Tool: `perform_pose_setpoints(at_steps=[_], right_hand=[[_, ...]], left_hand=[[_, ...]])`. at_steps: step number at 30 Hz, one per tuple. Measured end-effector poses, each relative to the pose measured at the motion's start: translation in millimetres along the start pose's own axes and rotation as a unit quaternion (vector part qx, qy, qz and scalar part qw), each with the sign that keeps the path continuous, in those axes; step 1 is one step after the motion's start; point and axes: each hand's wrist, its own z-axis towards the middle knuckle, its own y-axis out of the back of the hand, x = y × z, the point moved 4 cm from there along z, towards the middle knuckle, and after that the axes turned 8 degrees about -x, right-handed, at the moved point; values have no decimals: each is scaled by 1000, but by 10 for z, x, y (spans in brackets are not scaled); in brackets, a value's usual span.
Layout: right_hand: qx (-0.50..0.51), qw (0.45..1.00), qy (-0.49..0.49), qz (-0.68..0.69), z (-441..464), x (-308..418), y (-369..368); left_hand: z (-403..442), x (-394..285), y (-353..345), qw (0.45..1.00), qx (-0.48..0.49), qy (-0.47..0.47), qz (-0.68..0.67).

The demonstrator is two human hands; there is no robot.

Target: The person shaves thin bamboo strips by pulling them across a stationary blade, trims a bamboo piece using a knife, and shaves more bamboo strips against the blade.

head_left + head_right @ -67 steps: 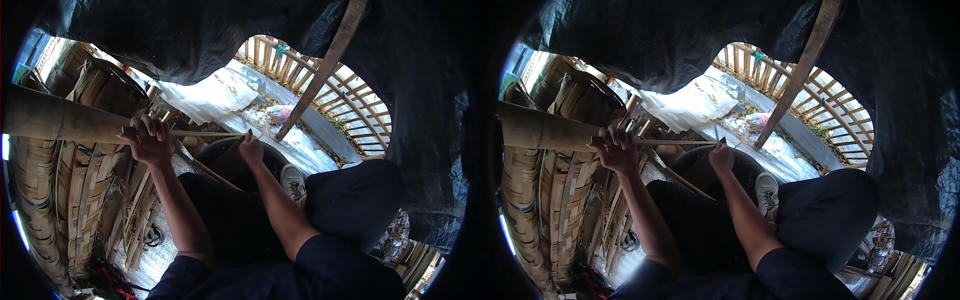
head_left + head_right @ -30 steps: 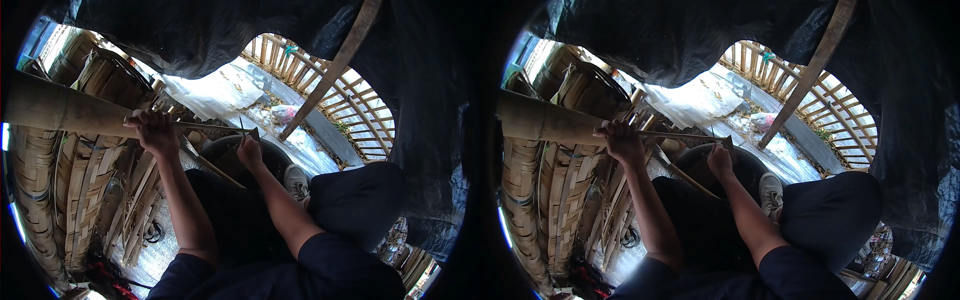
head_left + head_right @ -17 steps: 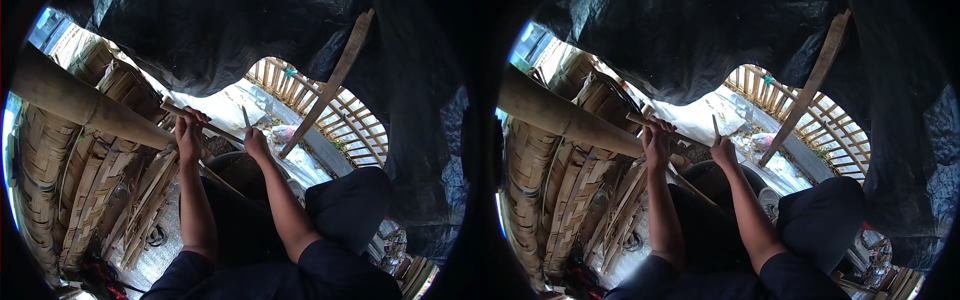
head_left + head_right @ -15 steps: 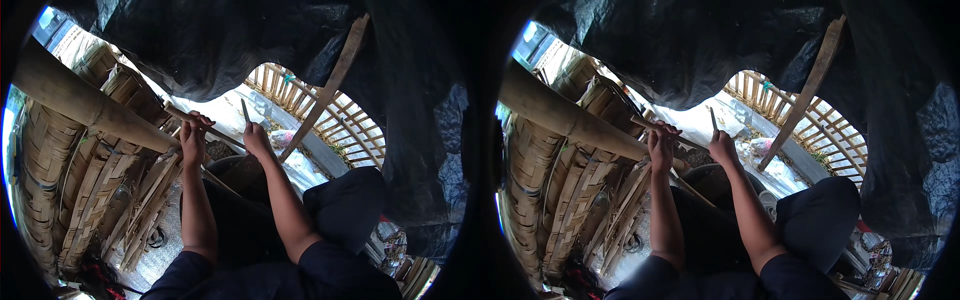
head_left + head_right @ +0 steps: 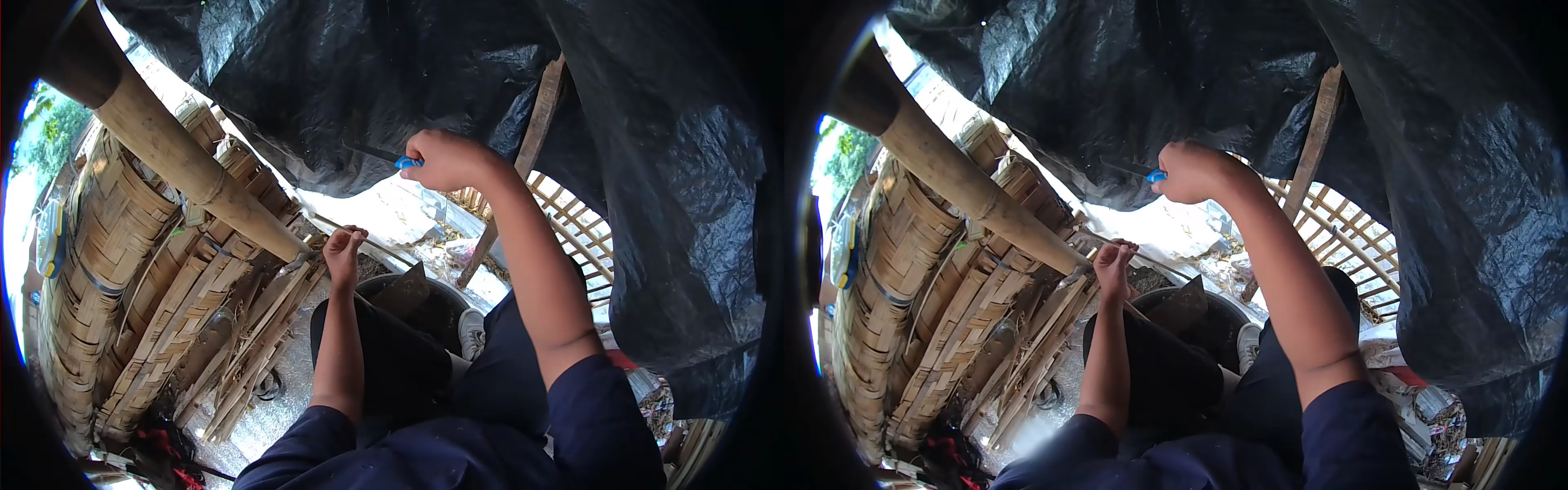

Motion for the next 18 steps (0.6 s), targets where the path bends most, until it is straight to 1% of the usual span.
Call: perform_pose_setpoints(at_steps=[1,2,3,5,6,7,9,10,11,13,14,15,16,17,18], right_hand=[[29,999,-2,-34,-48,-2,19],[51,998,10,-46,-91,-55,-40],[50,998,10,-45,-159,-95,-64],[84,996,-8,-35,-355,-202,-155],[100,995,-17,1,-408,-304,-235],[81,996,-13,45,-455,-416,-348],[77,996,-55,6,-496,-606,-546],[72,994,-51,-70,-504,-643,-582],[74,994,-54,-68,-490,-670,-600],[38,996,-68,-45,-414,-666,-557],[-10,998,-56,-15,-393,-639,-534],[-8,998,-54,-16,-383,-602,-549],[-62,996,-55,24,-377,-556,-532],[-115,990,-57,66,-388,-517,-525],[-141,986,-46,79,-417,-474,-553]], left_hand=[[-5,12,49,1000,-2,-2,22],[-38,62,107,999,-48,9,18],[-50,35,109,999,-48,8,19],[-73,-24,93,997,-43,-27,52],[-56,-46,40,997,-40,-30,51],[-74,-82,-5,998,-40,-26,49],[-108,-166,-78,998,-37,-21,52],[-128,-212,-152,997,-32,-21,60],[-151,-254,-236,997,-28,-20,67],[-202,-265,-359,997,-18,-23,66],[-234,-248,-404,997,-13,-18,79],[-262,-227,-445,996,-9,-15,93],[-286,-200,-493,993,-2,-16,120],[-308,-174,-526,993,-5,-16,120],[-333,-178,-574,990,-3,-16,143]])
